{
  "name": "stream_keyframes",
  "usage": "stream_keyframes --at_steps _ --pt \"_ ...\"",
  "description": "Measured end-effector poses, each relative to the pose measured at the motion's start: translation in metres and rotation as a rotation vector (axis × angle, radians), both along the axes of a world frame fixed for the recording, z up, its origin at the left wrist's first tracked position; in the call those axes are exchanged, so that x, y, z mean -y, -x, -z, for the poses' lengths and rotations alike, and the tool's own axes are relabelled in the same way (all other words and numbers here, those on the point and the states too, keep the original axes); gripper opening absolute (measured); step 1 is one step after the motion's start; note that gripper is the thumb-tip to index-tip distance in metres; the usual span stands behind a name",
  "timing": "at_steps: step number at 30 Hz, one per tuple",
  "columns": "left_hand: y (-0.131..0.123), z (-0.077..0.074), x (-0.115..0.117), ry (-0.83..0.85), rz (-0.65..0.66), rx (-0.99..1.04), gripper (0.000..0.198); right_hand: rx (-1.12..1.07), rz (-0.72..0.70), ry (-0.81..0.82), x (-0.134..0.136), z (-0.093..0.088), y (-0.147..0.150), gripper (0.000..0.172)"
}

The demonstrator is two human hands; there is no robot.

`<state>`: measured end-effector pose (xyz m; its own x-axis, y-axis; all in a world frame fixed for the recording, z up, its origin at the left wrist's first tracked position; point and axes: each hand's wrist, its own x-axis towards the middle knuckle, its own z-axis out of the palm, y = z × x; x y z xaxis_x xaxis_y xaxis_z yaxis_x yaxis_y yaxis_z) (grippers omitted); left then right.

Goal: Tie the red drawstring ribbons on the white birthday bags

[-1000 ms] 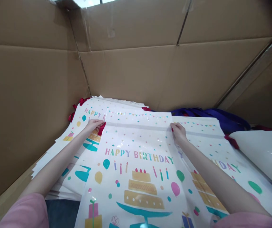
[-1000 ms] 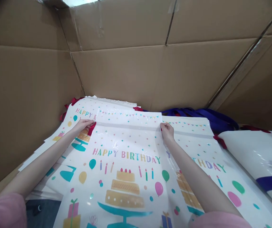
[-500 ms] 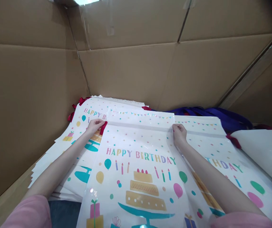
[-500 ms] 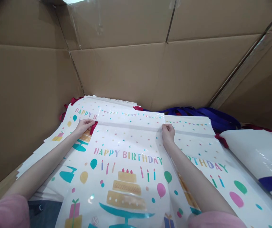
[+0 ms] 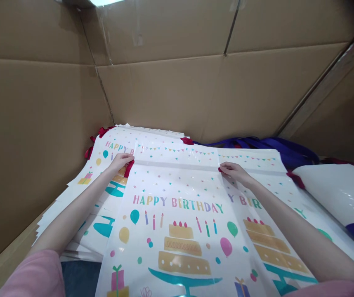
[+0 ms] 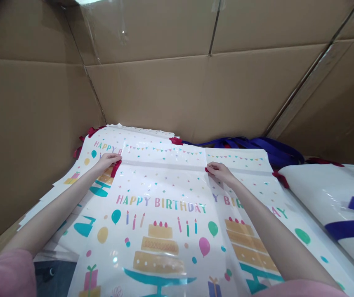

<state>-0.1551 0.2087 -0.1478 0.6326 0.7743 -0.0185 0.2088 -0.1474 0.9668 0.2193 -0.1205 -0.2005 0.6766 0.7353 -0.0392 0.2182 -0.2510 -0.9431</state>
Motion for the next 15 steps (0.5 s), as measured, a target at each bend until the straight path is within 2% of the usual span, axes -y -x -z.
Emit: stream_keyframes --at_steps 4,6,10,13,15 --pt "0.007 -0.003 -0.003 0.025 0.102 -0.079 0.045 0.032 -0.040 0.049 0.008 -0.002 -0.004 0.047" --pt "0.012 -0.003 -0.005 -0.032 0.148 -0.080 0.046 0.043 -0.043 0.056 0.009 -0.001 -0.003 0.049" --pt "0.018 0.001 -0.012 -0.311 0.234 -0.057 0.038 0.088 -0.034 0.057 0.007 0.001 0.000 0.052" --pt "0.017 0.000 -0.015 -0.500 0.307 -0.152 0.029 0.118 -0.036 0.046 0.006 0.004 -0.002 0.054" --pt "0.015 -0.005 -0.015 -0.568 0.314 -0.201 0.026 0.135 -0.032 0.049 0.006 0.005 -0.003 0.055"
